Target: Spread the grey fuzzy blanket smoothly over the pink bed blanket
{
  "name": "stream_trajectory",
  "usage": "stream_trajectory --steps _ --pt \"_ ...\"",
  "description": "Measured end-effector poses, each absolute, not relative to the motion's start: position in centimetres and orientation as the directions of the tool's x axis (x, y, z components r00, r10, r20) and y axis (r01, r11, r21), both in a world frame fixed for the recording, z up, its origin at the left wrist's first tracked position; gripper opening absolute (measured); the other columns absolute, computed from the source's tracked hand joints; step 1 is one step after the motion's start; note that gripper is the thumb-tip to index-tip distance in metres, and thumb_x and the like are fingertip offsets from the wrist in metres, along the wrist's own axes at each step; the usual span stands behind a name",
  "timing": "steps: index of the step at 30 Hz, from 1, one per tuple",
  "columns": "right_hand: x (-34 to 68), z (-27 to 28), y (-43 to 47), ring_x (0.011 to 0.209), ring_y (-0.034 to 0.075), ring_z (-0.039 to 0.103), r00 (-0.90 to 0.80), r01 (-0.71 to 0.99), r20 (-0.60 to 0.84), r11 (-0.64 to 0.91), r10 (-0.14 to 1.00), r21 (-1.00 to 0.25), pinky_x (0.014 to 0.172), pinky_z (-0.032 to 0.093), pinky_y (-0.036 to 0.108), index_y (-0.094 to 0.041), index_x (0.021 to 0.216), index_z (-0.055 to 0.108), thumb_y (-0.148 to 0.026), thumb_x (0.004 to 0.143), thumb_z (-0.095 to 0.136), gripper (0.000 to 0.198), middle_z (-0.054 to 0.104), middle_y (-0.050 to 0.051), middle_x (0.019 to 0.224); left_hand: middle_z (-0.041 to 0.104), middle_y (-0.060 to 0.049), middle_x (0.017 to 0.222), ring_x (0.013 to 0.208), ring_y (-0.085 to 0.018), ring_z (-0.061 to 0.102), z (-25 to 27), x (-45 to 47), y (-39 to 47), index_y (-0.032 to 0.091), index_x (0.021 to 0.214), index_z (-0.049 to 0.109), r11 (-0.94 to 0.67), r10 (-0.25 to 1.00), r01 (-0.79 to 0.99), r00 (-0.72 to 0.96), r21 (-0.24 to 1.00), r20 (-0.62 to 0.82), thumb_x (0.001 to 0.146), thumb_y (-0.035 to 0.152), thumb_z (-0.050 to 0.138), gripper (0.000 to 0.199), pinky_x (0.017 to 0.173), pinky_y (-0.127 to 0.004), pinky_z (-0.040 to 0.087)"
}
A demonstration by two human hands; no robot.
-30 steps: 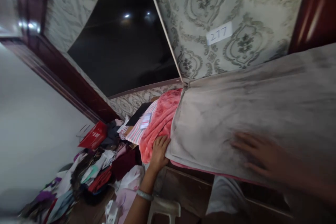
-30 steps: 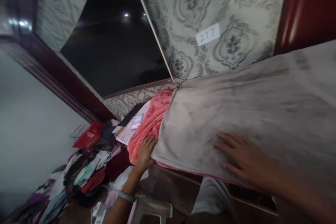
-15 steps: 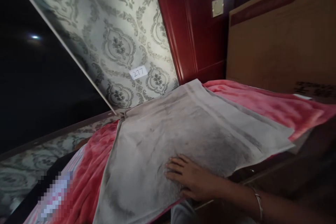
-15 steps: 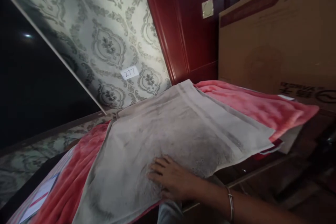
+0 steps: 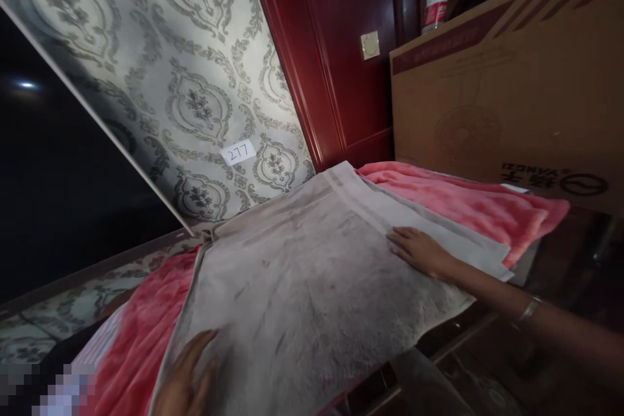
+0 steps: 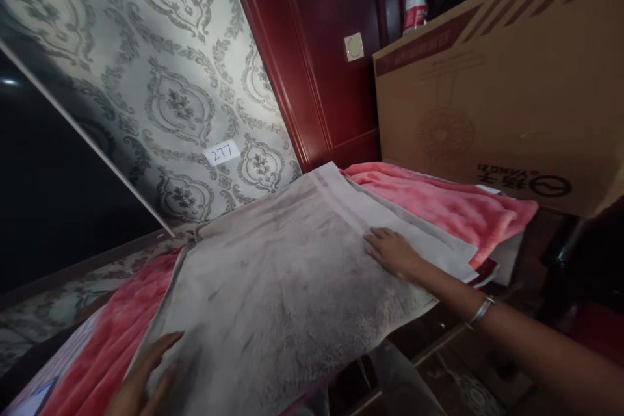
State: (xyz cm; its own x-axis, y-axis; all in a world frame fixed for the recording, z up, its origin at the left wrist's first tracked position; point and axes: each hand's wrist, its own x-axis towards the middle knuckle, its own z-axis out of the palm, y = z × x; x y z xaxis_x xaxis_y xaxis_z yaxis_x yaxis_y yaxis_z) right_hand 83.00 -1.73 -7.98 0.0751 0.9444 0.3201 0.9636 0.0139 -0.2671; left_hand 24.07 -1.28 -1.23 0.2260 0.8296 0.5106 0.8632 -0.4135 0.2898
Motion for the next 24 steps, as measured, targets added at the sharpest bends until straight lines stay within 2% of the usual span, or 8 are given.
stream_trajectory --steps 3,6,9,11,14,16,24 --pt "84.4 -7.8 -2.0 0.130 0.031 0.053 -0.005 0.957 0.274 0.084 0.962 -0.277 0.110 0.044 0.050 -0.017 0.133 0.067 -0.040 0.094 0.047 0.050 0.058 0.014 0.141 0.070 -0.005 0.134 0.127 -0.025 0.064 -0.7 30.2 3.0 0.025 0.126 0.068 -0.515 0.814 0.812 0.363 0.273 0.453 0.089 0.049 0.047 0.050 0.108 -0.043 0.053" --pt "85.5 -6.3 -1.5 0.121 0.031 0.060 -0.038 0.916 0.246 0.131 0.969 -0.378 0.105 0.048 0.047 -0.017 0.125 0.071 -0.037 0.090 0.048 0.047 0.066 0.013 0.129 0.063 -0.008 0.144 0.135 -0.023 0.056 -0.1 35.8 7.5 0.021 0.136 0.062 -0.537 0.828 0.804 0.445 0.255 0.341 0.090 0.042 0.048 0.052 0.115 -0.042 0.046" --pt "87.4 -4.7 0.5 0.107 0.028 0.067 0.100 0.828 0.244 0.056 0.964 -0.558 0.099 0.052 0.043 -0.020 0.112 0.076 -0.033 0.088 0.046 0.041 0.072 0.010 0.116 0.052 -0.014 0.154 0.142 -0.023 0.049 -0.3 41.1 11.2 0.015 0.144 0.055 -0.497 0.864 0.844 0.458 0.203 0.212 0.093 0.037 0.047 0.057 0.119 -0.041 0.039" --pt "88.9 -4.0 2.5 0.103 0.027 0.068 0.212 0.774 0.241 -0.012 0.947 -0.633 0.097 0.052 0.042 -0.020 0.107 0.076 -0.032 0.086 0.046 0.039 0.073 0.009 0.114 0.045 -0.018 0.157 0.146 -0.027 0.043 -1.1 44.3 12.5 0.012 0.147 0.052 -0.449 0.892 0.879 0.428 0.160 0.147 0.095 0.036 0.047 0.058 0.121 -0.044 0.035" --pt "91.1 -3.5 6.3 0.104 0.027 0.068 0.293 0.740 0.244 -0.058 0.924 -0.670 0.098 0.052 0.042 -0.019 0.106 0.076 -0.030 0.085 0.047 0.037 0.073 0.009 0.114 0.038 -0.019 0.160 0.151 -0.033 0.034 -2.7 47.5 13.1 0.015 0.150 0.049 -0.395 0.913 0.916 0.383 0.070 0.136 0.098 0.036 0.045 0.057 0.121 -0.059 0.028" --pt "92.2 -3.4 9.0 0.105 0.026 0.068 0.325 0.715 0.241 -0.071 0.914 -0.696 0.096 0.053 0.039 -0.018 0.108 0.075 -0.029 0.085 0.047 0.038 0.072 0.009 0.115 0.035 -0.018 0.162 0.152 -0.034 0.029 -3.7 48.3 12.9 0.018 0.152 0.047 -0.383 0.914 0.924 0.376 0.015 0.150 0.100 0.037 0.042 0.056 0.121 -0.064 0.023" --pt "91.7 -2.4 19.4 0.103 0.025 0.069 0.448 0.648 0.170 -0.188 0.878 -0.738 0.087 0.053 0.031 -0.015 0.122 0.070 -0.021 0.088 0.051 0.040 0.071 0.012 0.115 0.030 -0.012 0.165 0.154 -0.032 0.026 -4.5 47.5 13.0 0.022 0.155 0.043 -0.361 0.927 0.932 0.360 -0.007 0.102 0.100 0.040 0.039 0.058 0.123 -0.060 0.023"
